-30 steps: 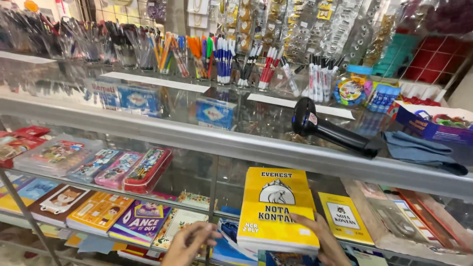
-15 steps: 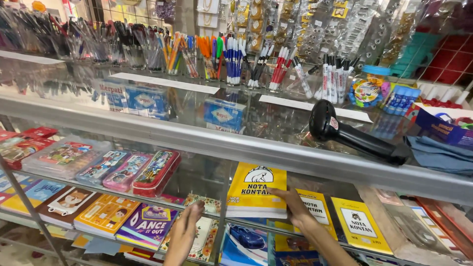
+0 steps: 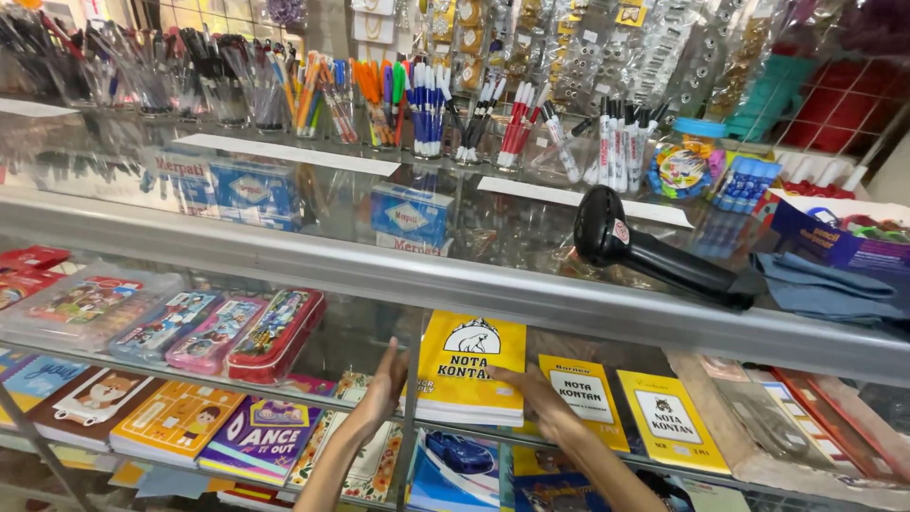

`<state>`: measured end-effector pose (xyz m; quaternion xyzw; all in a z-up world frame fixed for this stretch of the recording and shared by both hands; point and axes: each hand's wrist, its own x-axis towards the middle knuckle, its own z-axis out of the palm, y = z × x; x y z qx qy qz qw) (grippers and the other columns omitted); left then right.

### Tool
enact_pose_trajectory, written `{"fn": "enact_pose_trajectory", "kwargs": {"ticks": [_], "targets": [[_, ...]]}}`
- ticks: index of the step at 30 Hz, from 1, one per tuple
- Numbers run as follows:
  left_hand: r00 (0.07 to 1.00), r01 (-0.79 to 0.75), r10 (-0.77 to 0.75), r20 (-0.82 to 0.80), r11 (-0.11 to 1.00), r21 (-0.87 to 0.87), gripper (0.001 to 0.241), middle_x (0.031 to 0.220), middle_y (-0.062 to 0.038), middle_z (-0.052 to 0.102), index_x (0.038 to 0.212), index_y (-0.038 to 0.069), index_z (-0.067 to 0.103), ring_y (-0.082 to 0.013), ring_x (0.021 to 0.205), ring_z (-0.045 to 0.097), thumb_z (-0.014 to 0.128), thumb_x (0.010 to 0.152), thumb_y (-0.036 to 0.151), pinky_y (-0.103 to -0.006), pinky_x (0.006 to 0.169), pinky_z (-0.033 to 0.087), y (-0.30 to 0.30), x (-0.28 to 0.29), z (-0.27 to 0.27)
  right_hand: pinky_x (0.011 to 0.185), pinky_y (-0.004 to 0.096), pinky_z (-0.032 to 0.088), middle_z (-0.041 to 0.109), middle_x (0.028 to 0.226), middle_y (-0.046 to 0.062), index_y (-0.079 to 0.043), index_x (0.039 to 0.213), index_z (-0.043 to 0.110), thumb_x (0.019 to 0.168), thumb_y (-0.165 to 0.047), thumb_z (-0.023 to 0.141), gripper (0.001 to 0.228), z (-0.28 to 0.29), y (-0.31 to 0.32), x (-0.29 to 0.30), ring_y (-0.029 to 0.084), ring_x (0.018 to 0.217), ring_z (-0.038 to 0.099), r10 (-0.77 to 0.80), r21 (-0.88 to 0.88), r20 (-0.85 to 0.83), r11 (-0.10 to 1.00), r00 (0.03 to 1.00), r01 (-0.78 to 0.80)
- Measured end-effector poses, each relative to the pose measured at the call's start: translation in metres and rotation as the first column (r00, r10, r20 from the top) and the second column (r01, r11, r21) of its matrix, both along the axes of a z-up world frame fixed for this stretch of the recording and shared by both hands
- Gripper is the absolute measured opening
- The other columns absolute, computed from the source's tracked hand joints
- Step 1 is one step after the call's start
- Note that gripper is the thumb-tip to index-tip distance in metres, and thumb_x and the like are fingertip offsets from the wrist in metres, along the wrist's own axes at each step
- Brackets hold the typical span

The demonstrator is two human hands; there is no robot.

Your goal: Organizing and inspecting stationery invoice books on shelves and from a box.

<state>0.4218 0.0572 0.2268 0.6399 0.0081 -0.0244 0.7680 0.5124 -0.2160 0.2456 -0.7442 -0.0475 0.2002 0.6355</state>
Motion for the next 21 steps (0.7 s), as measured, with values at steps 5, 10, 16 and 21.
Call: {"fn": "enact_pose_trajectory", "kwargs": {"ticks": [5, 10, 16, 21], "targets": [[1.000, 0.020, -0.020, 0.009, 1.000, 0.017, 0.102, 0.171, -0.013, 0.017, 0.161, 0.006, 0.018, -0.0276, 0.159, 0.015, 0.019, 0.090, 0.079, -0.0434, 0.127, 0.014, -0.005, 0.007, -0.006, 0.108, 0.038, 0.043, 0.071, 0.115, 0.028, 0.010, 0.128, 0.054, 0.081, -0.047, 0.080, 0.079, 0.004, -0.002, 0.000, 0.033, 0.121, 0.066, 0.055, -0.135, 0.052, 0.990, 0.997, -0.048], [1.000, 0.029, -0.028, 0.013, 0.999, -0.042, 0.103, 0.171, -0.012, 0.018, 0.163, 0.009, 0.017, -0.0282, 0.157, 0.017, 0.017, 0.089, 0.080, -0.0480, 0.125, 0.017, 0.000, 0.012, -0.014, 0.108, 0.040, 0.047, 0.072, 0.124, 0.015, -0.006, 0.133, 0.061, 0.076, -0.050, 0.079, 0.074, 0.019, 0.001, -0.010, 0.028, 0.122, 0.067, 0.112, -0.295, 0.168, 0.954, 0.979, -0.058], [0.998, 0.003, -0.006, -0.060, 0.998, -0.061, 0.099, 0.170, -0.013, 0.023, 0.163, 0.015, 0.008, -0.0315, 0.156, 0.026, 0.023, 0.088, 0.078, -0.0482, 0.124, 0.023, -0.009, 0.009, -0.012, 0.105, 0.040, 0.046, 0.075, 0.115, 0.015, -0.013, 0.118, 0.077, 0.079, -0.065, 0.071, 0.065, 0.044, -0.008, -0.014, 0.028, 0.118, 0.061, 0.301, -0.675, 0.352, 0.738, 0.886, 0.017], [0.997, 0.057, -0.058, 0.051, 0.998, 0.013, 0.103, 0.171, -0.015, 0.017, 0.162, 0.006, 0.012, -0.0286, 0.158, 0.019, 0.019, 0.091, 0.080, -0.0436, 0.126, 0.016, 0.007, 0.019, -0.015, 0.098, 0.042, 0.051, 0.075, 0.112, 0.020, -0.008, 0.111, 0.075, 0.079, -0.069, 0.065, 0.070, 0.087, -0.005, -0.050, 0.032, 0.108, 0.070, 0.250, -0.764, 0.314, 0.640, 0.916, 0.087]]}}
